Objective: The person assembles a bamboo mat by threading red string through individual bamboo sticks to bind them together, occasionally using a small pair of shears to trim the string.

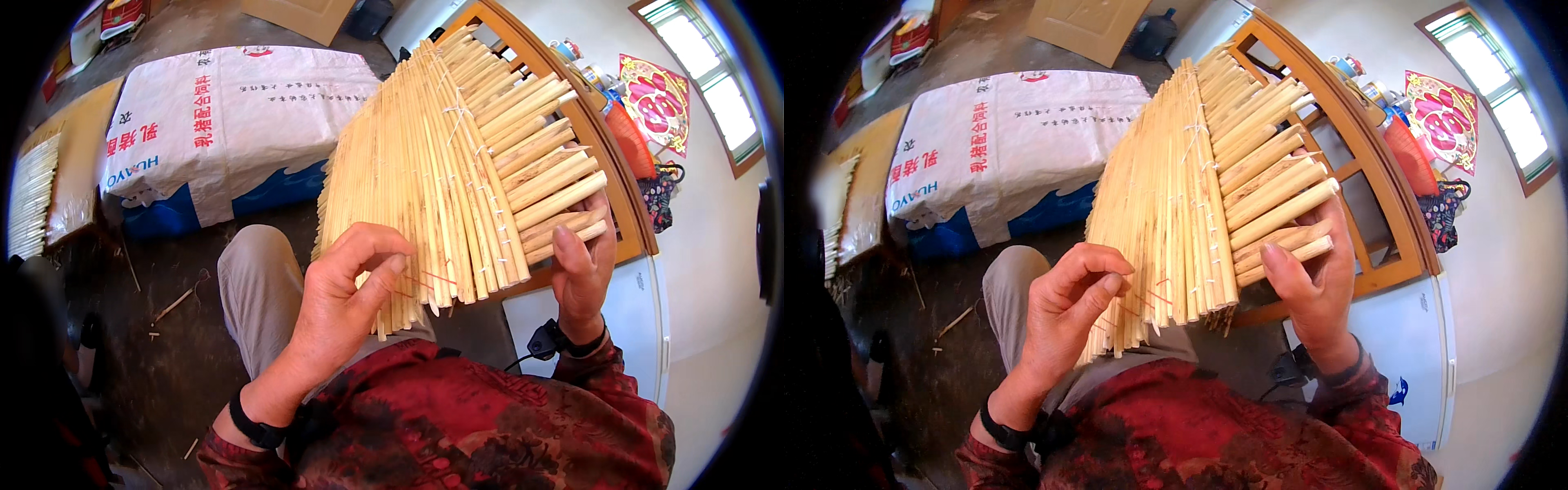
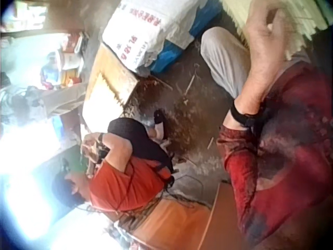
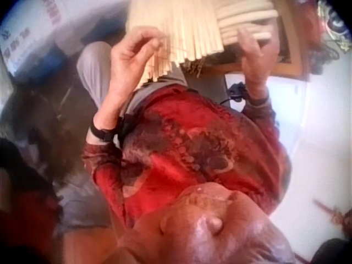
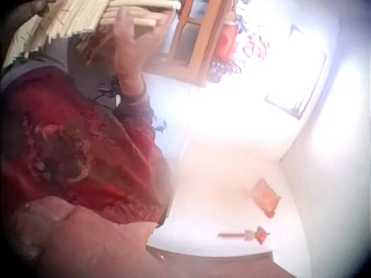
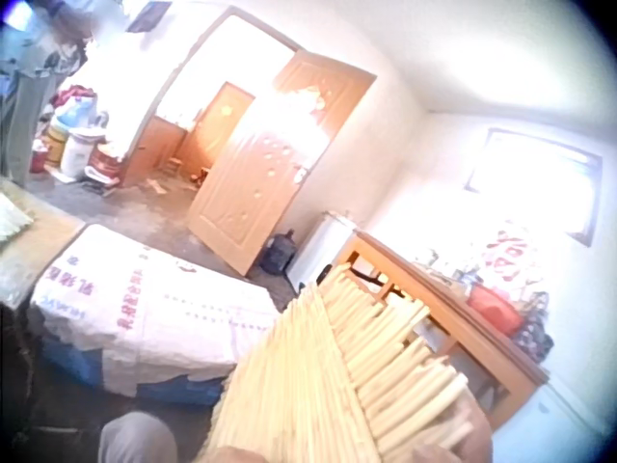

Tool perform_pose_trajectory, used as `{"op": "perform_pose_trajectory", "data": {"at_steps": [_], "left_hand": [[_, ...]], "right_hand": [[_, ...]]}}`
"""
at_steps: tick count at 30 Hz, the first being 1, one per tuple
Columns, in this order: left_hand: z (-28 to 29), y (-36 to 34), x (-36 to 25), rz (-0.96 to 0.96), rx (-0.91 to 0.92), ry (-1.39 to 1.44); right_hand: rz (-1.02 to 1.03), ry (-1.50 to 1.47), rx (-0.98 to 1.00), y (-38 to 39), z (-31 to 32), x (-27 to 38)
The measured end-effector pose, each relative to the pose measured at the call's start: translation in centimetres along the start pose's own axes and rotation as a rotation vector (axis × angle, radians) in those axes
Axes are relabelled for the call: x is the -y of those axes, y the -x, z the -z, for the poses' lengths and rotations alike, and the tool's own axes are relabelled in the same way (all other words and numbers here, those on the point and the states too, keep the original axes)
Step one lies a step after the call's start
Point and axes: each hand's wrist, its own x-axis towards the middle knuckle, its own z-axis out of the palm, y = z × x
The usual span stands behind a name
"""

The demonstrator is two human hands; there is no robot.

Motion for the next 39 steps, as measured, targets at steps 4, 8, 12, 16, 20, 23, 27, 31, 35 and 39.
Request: {"op": "perform_pose_trajectory", "data": {"at_steps": [4, 8, 12, 16, 20, 23, 27, 31, 35, 39], "left_hand": [[0.5, 0.0, -0.7, 0.059, 0.034, -0.057], [-0.3, -0.6, -1.4, 0.007, 0.076, -0.073], [-1.0, -1.5, -1.1, -0.118, 0.067, -0.148], [-1.2, -1.8, -0.6, -0.202, -0.029, -0.312], [-1.1, -1.7, -0.6, -0.279, -0.148, -0.484], [-0.3, -0.8, -1.3, -0.207, -0.256, -0.437], [1.2, -0.1, -2.6, -0.266, -0.325, -0.541], [1.7, 0.8, -3.0, -0.129, -0.437, -0.322], [3.3, 1.3, -2.2, -0.173, -0.461, -0.345], [2.8, 1.5, -2.4, -0.148, -0.531, -0.273]], "right_hand": [[0.036, 0.036, 0.025, 0.0, 0.0, -0.2], [0.051, 0.018, 0.059, -0.1, -0.2, -0.2], [0.052, 0.026, 0.08, -0.2, -0.2, 0.0], [0.051, -0.031, 0.127, -0.5, -0.5, 0.1], [0.011, -0.138, 0.181, -1.1, -1.4, -0.3], [0.086, -0.279, 0.289, -2.1, -2.7, -1.0], [0.308, -0.166, 0.379, -2.8, -5.1, -3.3], [0.195, -0.21, 0.421, -2.8, -6.6, -4.5], [0.189, -0.121, 0.447, -1.6, -8.2, -6.9], [0.128, -0.227, 0.47, 0.0, -8.9, -9.2]]}}
